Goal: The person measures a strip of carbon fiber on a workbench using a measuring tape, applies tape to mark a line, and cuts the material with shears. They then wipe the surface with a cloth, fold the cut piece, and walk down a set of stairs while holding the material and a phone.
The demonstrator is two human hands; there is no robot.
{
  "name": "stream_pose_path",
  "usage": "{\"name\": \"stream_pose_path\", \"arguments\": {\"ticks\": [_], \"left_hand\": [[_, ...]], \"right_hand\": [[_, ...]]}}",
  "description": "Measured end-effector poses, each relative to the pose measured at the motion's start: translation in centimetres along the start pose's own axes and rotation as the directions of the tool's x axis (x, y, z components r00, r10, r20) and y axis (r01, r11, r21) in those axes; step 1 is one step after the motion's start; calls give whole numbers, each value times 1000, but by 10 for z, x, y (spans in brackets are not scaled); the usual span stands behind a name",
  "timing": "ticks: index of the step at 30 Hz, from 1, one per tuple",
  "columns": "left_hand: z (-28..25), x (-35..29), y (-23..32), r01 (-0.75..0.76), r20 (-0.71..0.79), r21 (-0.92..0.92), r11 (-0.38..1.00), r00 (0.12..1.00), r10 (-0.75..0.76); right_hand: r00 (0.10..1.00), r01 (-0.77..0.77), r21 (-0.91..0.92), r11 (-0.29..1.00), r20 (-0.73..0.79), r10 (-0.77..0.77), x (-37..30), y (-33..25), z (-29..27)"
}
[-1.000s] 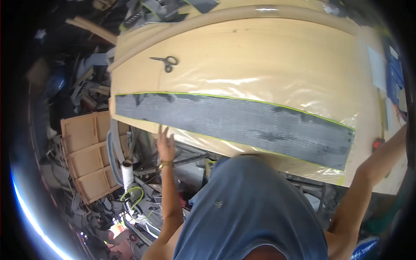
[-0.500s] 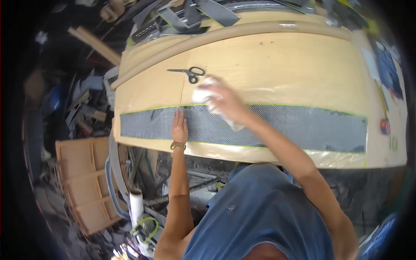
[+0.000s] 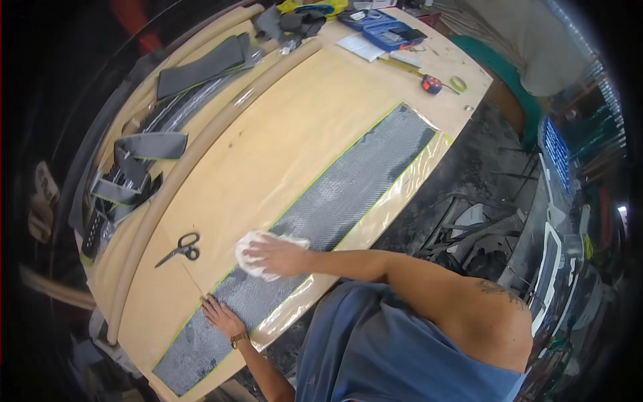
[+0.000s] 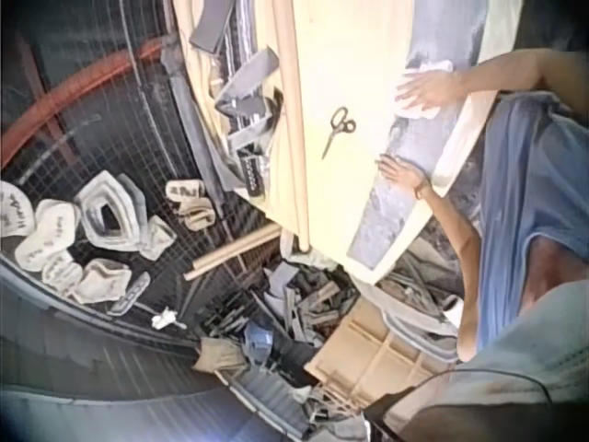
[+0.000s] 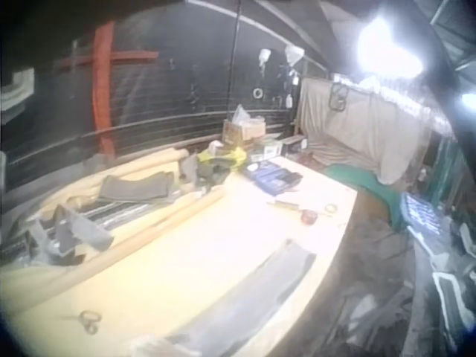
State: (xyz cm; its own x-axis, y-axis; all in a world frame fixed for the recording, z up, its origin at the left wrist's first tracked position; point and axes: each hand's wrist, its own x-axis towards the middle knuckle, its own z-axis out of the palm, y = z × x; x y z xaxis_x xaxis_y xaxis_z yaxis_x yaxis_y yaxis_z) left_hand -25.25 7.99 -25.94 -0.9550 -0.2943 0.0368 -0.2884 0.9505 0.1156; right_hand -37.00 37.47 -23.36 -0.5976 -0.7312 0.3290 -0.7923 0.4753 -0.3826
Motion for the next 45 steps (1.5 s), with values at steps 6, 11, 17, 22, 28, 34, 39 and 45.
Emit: {"name": "stream_pose_path", "arguments": {"ticks": [6,11,17,22,28,34,39,45], "left_hand": [[-10,3,-8,36,5,23,999,999,-36],[-17,2,-5,27,37,34,999,999,-28],[-13,18,0,-58,106,75,996,993,50],[-25,17,11,21,-63,35,999,998,-19],[-53,11,209,133,112,-813,567,991,-72],[-98,26,305,328,333,-923,-203,943,10],[-120,-21,216,-289,-351,-548,785,931,98],[-25,-9,181,-413,53,-357,838,887,459]], "right_hand": [[983,-183,-311,932,-77,168,-80,133,-119],[893,-446,-408,797,-138,429,-174,248,-194],[650,-759,-344,552,-426,629,-297,376,-240],[338,-930,-128,344,-660,671,-292,381,-330],[282,-150,954,261,-212,936,-116,172,-302],[922,-258,906,335,128,365,-26,14,-152],[920,-329,748,577,116,374,-39,14,-139],[887,-449,-23,893,110,449,-57,16,-76]]}}
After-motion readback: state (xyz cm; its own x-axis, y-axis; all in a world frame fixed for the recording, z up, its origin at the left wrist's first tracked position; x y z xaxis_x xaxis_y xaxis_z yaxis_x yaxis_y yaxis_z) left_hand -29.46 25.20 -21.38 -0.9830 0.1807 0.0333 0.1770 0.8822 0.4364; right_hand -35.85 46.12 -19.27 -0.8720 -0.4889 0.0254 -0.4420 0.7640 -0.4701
